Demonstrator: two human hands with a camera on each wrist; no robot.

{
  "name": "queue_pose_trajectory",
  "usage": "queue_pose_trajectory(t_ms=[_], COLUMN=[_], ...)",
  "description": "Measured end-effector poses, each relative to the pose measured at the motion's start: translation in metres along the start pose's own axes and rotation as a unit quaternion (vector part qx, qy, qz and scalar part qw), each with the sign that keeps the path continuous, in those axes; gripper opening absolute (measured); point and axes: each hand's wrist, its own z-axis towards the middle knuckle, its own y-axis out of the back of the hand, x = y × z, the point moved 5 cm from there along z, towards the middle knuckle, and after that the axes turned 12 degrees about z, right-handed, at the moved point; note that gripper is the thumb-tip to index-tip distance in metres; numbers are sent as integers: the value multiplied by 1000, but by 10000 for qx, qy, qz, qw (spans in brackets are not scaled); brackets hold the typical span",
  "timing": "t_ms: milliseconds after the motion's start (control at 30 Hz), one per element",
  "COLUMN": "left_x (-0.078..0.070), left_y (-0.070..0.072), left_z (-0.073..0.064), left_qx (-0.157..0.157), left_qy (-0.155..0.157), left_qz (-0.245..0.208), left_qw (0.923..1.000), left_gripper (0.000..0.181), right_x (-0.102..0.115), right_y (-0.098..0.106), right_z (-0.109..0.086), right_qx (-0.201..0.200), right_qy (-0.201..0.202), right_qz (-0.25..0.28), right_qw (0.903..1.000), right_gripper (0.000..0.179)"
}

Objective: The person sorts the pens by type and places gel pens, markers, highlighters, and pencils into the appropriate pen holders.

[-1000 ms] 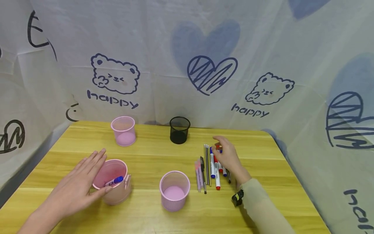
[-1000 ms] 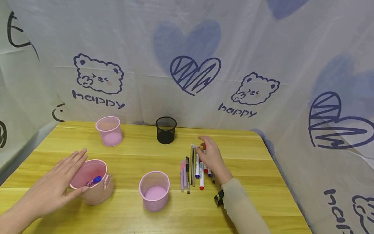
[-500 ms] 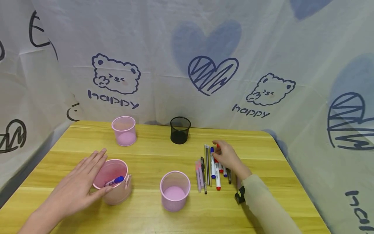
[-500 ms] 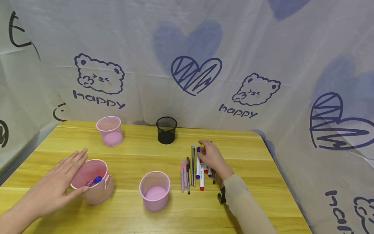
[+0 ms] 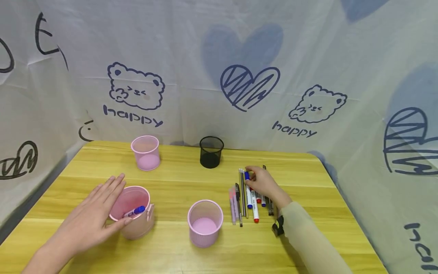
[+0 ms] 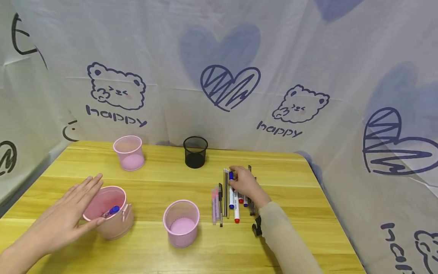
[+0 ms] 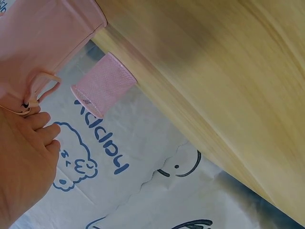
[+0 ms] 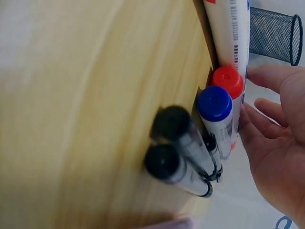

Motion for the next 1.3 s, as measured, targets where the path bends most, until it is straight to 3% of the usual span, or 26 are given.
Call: queue_pose_trajectory(t_ms=[300,767,1067,1300], left_x=[-1,-2,-2,-2], left_y=[0,1,0,0], left_z=[1,2,1,0], left_qx=[3,-38,-74,-98], left_qy=[3,-17,-17,6], left_qz=[-33,9,2,-19], left_qw=[10000,10000,10000,9999], left_gripper=[99,98,97,97], right_x=[-1,-2,4,7], right_y=[-2,5,15,22], right_z=[2,2,-4,-9], right_qx=[-96,-621,-1009,-1323], right_qy=[156,70,43,14], right_qz=[115,553,1169,1799], right_qw=[9998,9965,9880,9747], right_gripper=[57,55,54,53])
